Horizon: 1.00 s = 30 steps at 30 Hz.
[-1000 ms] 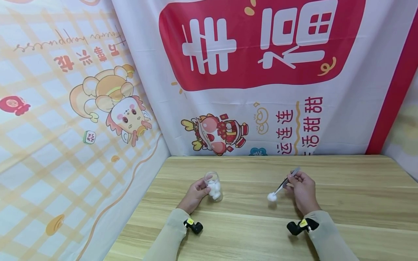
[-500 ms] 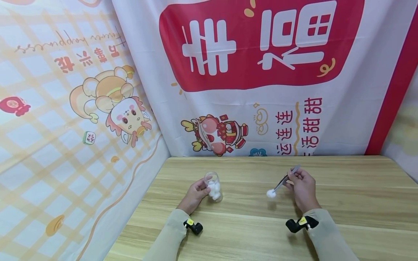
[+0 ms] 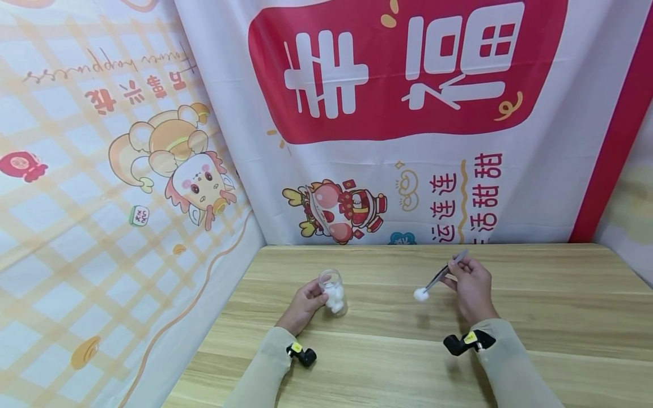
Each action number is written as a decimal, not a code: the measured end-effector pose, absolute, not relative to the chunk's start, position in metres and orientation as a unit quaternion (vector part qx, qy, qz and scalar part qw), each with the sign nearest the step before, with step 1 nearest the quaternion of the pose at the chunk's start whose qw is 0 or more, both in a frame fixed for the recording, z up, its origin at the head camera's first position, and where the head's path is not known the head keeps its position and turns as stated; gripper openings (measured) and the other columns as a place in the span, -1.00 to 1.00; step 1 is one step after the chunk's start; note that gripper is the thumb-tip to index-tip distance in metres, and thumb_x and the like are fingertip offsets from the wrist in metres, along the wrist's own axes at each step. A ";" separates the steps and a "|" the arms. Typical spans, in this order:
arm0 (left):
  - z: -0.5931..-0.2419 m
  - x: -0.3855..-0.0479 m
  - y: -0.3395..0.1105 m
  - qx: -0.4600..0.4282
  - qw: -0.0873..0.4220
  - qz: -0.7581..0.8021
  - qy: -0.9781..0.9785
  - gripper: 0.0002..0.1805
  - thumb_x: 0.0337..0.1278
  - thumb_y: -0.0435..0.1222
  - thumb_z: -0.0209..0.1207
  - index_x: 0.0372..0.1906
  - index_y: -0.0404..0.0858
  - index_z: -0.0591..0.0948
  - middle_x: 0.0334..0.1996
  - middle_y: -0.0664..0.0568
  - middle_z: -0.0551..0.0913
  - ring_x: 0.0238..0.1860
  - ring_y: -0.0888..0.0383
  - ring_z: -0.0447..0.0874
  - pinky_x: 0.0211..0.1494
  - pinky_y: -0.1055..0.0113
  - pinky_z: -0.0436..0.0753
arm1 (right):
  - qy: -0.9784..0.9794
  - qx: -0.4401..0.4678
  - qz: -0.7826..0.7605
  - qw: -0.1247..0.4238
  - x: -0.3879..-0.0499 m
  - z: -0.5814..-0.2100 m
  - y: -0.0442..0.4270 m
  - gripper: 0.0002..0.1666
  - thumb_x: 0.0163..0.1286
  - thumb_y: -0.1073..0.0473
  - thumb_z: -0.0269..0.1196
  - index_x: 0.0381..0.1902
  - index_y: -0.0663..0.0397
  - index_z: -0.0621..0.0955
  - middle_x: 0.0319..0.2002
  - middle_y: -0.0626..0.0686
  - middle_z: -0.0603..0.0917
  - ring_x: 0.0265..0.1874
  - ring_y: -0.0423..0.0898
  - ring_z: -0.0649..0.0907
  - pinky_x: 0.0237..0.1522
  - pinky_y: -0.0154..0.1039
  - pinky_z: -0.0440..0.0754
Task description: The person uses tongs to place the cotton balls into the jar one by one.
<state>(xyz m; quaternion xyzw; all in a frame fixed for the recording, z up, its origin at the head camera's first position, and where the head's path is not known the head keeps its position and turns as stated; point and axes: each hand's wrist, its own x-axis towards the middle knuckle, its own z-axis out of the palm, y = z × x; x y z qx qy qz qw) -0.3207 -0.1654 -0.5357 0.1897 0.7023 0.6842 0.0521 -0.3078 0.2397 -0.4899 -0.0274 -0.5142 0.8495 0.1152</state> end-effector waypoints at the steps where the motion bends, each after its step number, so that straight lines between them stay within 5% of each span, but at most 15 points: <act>1: -0.536 -0.320 -0.166 0.190 0.053 0.684 0.702 -0.38 0.22 -0.23 0.27 0.38 -0.18 0.40 0.24 -0.10 0.51 0.24 0.02 0.45 0.25 0.28 0.46 | -0.511 -0.025 0.851 0.115 -0.308 -0.489 0.239 -0.78 0.40 0.27 0.20 -0.07 0.26 0.47 -0.16 0.05 0.44 -0.17 -0.19 0.58 -0.13 -0.21 0.67; 30: -0.534 -0.318 -0.165 0.178 0.057 0.688 0.701 -0.38 0.21 -0.23 0.28 0.37 -0.17 0.42 0.25 -0.10 0.50 0.26 0.03 0.43 0.27 0.28 0.44 | -0.479 0.005 0.870 0.121 -0.318 -0.455 0.220 -0.95 0.42 0.35 0.16 -0.27 0.23 0.49 -0.24 0.04 0.49 -0.23 -0.13 0.59 -0.13 -0.17 0.67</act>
